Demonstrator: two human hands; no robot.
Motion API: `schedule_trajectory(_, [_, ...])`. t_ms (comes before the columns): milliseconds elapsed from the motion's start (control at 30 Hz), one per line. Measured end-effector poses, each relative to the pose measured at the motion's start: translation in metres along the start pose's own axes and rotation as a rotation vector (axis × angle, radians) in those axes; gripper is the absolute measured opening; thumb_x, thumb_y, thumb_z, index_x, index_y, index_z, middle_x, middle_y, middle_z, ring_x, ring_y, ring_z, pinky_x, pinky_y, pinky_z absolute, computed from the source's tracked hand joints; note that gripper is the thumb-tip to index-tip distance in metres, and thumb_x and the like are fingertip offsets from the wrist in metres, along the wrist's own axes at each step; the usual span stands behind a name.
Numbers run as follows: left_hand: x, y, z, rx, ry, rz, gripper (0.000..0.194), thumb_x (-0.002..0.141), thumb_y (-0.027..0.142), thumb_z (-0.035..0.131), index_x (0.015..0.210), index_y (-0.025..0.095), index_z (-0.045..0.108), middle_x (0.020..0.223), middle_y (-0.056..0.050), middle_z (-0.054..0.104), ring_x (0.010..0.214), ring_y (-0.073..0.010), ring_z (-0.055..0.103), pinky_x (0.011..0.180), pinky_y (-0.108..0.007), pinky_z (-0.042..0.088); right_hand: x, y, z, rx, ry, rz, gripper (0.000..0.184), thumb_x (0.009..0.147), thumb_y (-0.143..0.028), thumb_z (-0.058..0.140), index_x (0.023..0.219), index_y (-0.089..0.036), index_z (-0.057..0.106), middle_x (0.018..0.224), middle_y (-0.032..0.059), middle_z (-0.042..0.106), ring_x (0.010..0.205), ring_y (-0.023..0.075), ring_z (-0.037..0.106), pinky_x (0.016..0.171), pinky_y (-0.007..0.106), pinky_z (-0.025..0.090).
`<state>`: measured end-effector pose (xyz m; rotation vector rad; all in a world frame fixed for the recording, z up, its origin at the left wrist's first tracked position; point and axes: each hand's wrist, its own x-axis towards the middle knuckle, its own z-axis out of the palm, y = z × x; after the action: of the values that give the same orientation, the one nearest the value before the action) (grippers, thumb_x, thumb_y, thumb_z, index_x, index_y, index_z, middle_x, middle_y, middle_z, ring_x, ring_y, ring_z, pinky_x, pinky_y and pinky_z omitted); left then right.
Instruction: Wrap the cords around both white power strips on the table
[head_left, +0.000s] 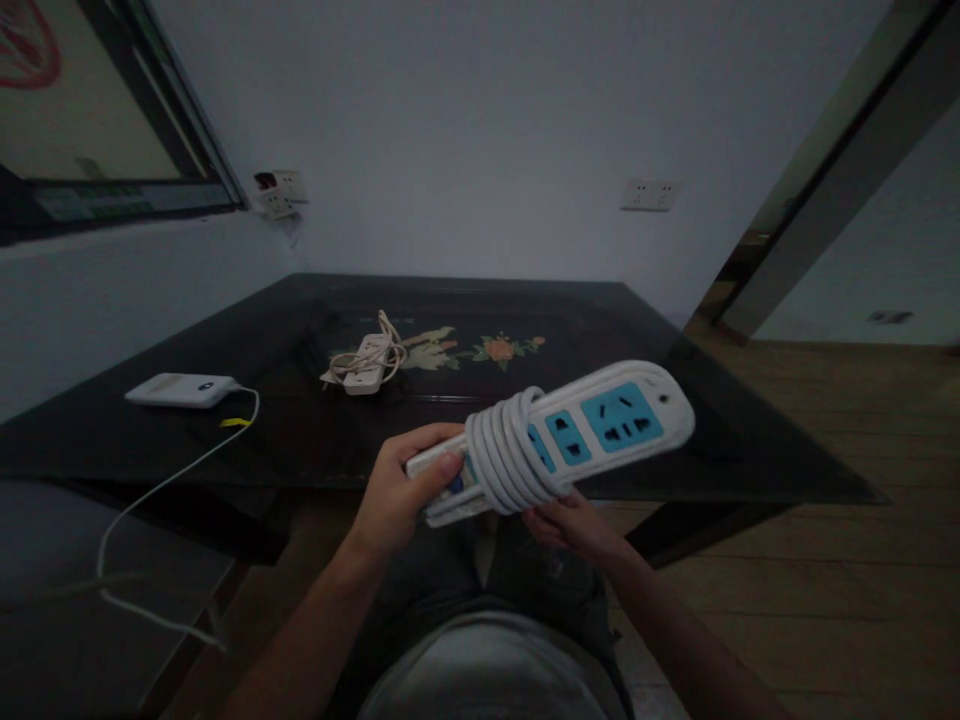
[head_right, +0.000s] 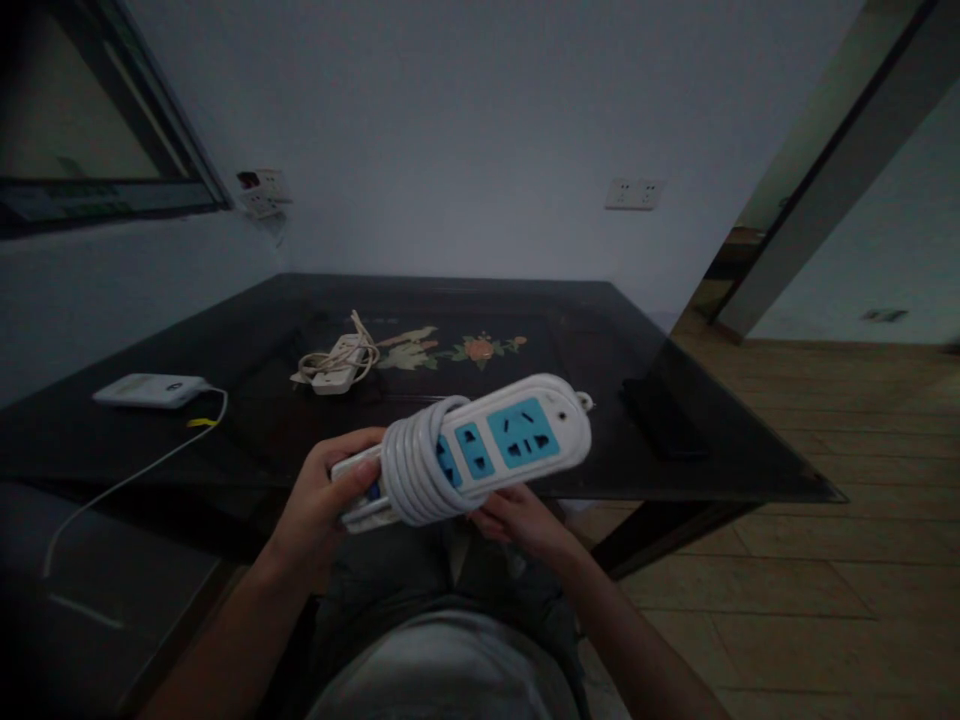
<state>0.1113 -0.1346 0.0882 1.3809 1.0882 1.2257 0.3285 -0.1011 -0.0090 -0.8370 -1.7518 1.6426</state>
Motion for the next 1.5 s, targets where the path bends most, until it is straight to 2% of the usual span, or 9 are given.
schedule_trajectory(167, [0.019, -0.005, -0.017, -0.106, 0.218, 0.116, 0.038, 0.071, 0.045, 0.067, 0.092, 0.014, 0.071, 0.082, -0.005, 0.071, 0.074, -0.0187, 0.063, 0.062, -0.023, 0.048, -0.010, 0.018, 0.003, 0.032, 0.090, 0.032, 0.045, 0.084, -0.060, 0.048, 0.072, -0.017, 0.054, 0.050, -0.0072, 0.030, 0.044, 0.0075, 0.026, 0.042, 0.021, 0.020])
schedule_trajectory(300, [0.040, -0.012, -0.042, -0.061, 0.421, 0.198, 0.037, 0.074, 0.044, 0.065, 0.093, 0.014, 0.071, 0.082, -0.004, 0.071, 0.074, -0.0184, 0.063, 0.063, -0.024, 0.049, -0.024, 0.021, 0.007, -0.160, 0.199, 0.034, 0.042, 0.083, -0.057, 0.051, 0.073, -0.018, 0.061, 0.060, -0.0012, 0.048, 0.057, 0.0128, 0.046, 0.051, 0.024, 0.035])
schedule_trajectory(400, [0.050, -0.020, -0.060, 0.084, 0.528, 0.214, 0.039, 0.075, 0.046, 0.064, 0.095, 0.013, 0.072, 0.088, -0.006, 0.072, 0.079, -0.0191, 0.064, 0.067, -0.025, 0.049, -0.035, 0.019, 0.010, -0.284, 0.291, 0.035, 0.032, 0.082, -0.051, 0.055, 0.088, -0.021, 0.063, 0.078, 0.0022, 0.061, 0.071, 0.0178, 0.056, 0.062, 0.027, 0.043])
schedule_trajectory(633, [0.054, -0.038, -0.083, 0.304, 0.637, 0.189, 0.039, 0.075, 0.046, 0.064, 0.093, 0.013, 0.073, 0.088, -0.006, 0.073, 0.081, -0.0196, 0.065, 0.069, -0.024, 0.048, -0.062, -0.005, -0.005, -0.595, 0.342, -0.008, 0.027, 0.088, -0.044, 0.049, 0.076, -0.022, 0.060, 0.061, -0.0008, 0.058, 0.054, 0.0154, 0.056, 0.050, 0.024, 0.046])
schedule_trajectory(800, [0.055, -0.043, -0.084, 0.406, 0.606, 0.131, 0.041, 0.076, 0.047, 0.062, 0.092, 0.011, 0.072, 0.083, -0.006, 0.072, 0.076, -0.0190, 0.064, 0.064, -0.023, 0.046, -0.077, -0.025, -0.021, -0.788, 0.483, -0.201, 0.020, 0.083, -0.039, 0.057, 0.088, -0.024, 0.070, 0.082, 0.0064, 0.071, 0.075, 0.0209, 0.069, 0.068, 0.028, 0.056])
schedule_trajectory(933, [0.057, -0.046, -0.081, 0.529, 0.596, 0.145, 0.038, 0.077, 0.045, 0.060, 0.088, 0.011, 0.073, 0.080, -0.005, 0.072, 0.075, -0.0187, 0.064, 0.065, -0.023, 0.045, -0.085, -0.041, -0.028, -0.947, 0.555, -0.320, 0.021, 0.081, -0.030, 0.059, 0.098, -0.025, 0.070, 0.088, 0.0070, 0.071, 0.080, 0.0201, 0.070, 0.070, 0.026, 0.057])
schedule_trajectory(1167, [0.061, -0.055, -0.074, 0.650, 0.508, 0.095, 0.040, 0.078, 0.048, 0.057, 0.089, 0.013, 0.073, 0.082, -0.005, 0.074, 0.076, -0.0199, 0.066, 0.065, -0.024, 0.045, -0.090, -0.095, -0.023, -0.953, 0.377, -0.488, 0.009, 0.075, -0.024, 0.067, 0.084, -0.026, 0.069, 0.081, 0.0031, 0.068, 0.070, 0.0150, 0.069, 0.060, 0.017, 0.056])
schedule_trajectory(1267, [0.063, -0.058, -0.070, 0.682, 0.480, 0.087, 0.040, 0.078, 0.049, 0.056, 0.089, 0.014, 0.073, 0.082, -0.005, 0.074, 0.075, -0.0201, 0.066, 0.064, -0.024, 0.045, -0.089, -0.117, -0.022, -0.982, 0.288, -0.552, 0.014, 0.074, -0.016, 0.065, 0.085, -0.025, 0.067, 0.083, 0.0023, 0.067, 0.068, 0.0124, 0.068, 0.057, 0.014, 0.054])
schedule_trajectory(1500, [0.059, -0.059, -0.044, 0.702, 0.249, 0.131, 0.036, 0.080, 0.047, 0.056, 0.092, 0.016, 0.072, 0.084, -0.004, 0.074, 0.073, -0.0196, 0.067, 0.064, -0.024, 0.047, -0.085, -0.160, -0.022, -0.901, 0.384, -0.773, 0.029, 0.074, -0.015, 0.066, 0.102, -0.023, 0.061, 0.088, 0.0028, 0.065, 0.077, 0.0148, 0.066, 0.060, 0.018, 0.055])
